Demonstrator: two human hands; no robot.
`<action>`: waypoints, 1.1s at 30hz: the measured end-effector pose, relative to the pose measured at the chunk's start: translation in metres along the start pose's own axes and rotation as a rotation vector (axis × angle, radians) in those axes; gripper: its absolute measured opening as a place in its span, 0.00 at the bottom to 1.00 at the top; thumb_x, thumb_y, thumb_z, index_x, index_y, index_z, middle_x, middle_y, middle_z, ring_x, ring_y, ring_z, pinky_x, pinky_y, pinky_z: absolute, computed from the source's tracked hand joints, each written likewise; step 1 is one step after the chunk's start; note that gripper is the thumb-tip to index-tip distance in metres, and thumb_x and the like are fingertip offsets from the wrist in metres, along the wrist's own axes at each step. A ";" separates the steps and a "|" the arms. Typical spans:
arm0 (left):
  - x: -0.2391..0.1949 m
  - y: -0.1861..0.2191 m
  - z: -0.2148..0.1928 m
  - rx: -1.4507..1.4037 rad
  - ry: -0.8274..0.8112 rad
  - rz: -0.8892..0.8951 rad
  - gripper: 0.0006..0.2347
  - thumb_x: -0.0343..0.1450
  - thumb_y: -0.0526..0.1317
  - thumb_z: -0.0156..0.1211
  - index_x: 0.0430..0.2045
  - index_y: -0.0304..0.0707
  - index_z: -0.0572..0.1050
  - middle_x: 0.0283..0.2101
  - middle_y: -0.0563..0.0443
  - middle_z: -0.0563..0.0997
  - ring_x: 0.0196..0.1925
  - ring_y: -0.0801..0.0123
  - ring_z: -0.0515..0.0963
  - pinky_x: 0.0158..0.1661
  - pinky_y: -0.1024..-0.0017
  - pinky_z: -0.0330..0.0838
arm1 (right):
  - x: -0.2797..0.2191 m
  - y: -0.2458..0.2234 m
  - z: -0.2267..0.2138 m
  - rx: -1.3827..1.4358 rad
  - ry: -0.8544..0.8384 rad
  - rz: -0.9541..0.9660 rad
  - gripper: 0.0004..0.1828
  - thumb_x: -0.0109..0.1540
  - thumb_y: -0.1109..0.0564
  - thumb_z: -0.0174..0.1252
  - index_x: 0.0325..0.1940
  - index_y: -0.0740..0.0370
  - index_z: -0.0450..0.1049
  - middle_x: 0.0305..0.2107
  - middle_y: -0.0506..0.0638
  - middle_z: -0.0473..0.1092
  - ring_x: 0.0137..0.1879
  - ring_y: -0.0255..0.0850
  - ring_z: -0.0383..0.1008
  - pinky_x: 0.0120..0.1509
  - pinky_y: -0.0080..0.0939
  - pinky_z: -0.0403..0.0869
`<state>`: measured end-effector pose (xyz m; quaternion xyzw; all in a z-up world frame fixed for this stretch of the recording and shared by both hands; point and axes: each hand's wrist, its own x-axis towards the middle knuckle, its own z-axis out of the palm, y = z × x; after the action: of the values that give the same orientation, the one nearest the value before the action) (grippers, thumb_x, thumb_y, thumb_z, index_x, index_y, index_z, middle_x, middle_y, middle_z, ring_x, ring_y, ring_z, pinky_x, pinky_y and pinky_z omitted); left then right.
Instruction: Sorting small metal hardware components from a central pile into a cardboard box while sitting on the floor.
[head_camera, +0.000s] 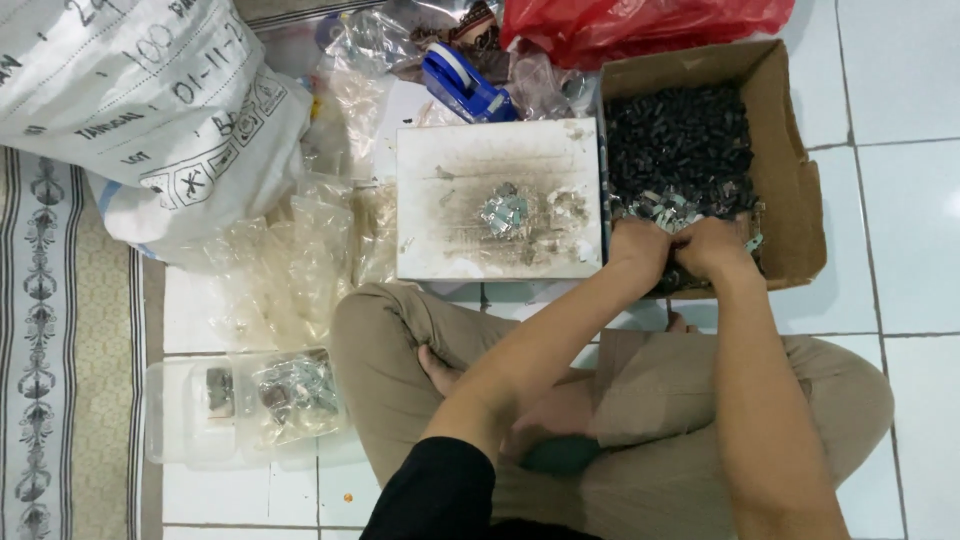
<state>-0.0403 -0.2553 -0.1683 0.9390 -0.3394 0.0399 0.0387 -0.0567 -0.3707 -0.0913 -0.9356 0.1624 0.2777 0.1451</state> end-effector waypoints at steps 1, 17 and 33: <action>0.001 -0.003 -0.006 0.002 0.006 -0.006 0.10 0.68 0.28 0.61 0.15 0.43 0.79 0.20 0.50 0.78 0.29 0.63 0.77 0.39 0.64 0.66 | -0.003 -0.001 -0.009 -0.005 0.005 -0.006 0.19 0.60 0.57 0.54 0.50 0.53 0.86 0.52 0.66 0.78 0.61 0.69 0.74 0.68 0.64 0.71; -0.026 -0.079 -0.152 -0.817 -0.281 -0.083 0.08 0.68 0.26 0.51 0.30 0.36 0.79 0.32 0.41 0.80 0.34 0.46 0.83 0.32 0.55 0.78 | -0.039 -0.047 -0.052 0.461 0.277 -0.036 0.12 0.63 0.53 0.65 0.51 0.48 0.83 0.47 0.53 0.78 0.54 0.51 0.76 0.55 0.48 0.74; -0.115 -0.231 -0.146 -1.001 0.303 -0.549 0.11 0.70 0.37 0.65 0.44 0.31 0.81 0.40 0.33 0.84 0.47 0.41 0.83 0.47 0.53 0.79 | -0.017 -0.215 0.013 0.561 0.425 -0.658 0.13 0.64 0.60 0.62 0.52 0.52 0.84 0.41 0.56 0.78 0.52 0.55 0.78 0.57 0.50 0.75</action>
<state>0.0125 0.0095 -0.0458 0.8439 -0.0523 -0.0029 0.5339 0.0067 -0.1678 -0.0532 -0.8981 -0.0476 -0.0350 0.4358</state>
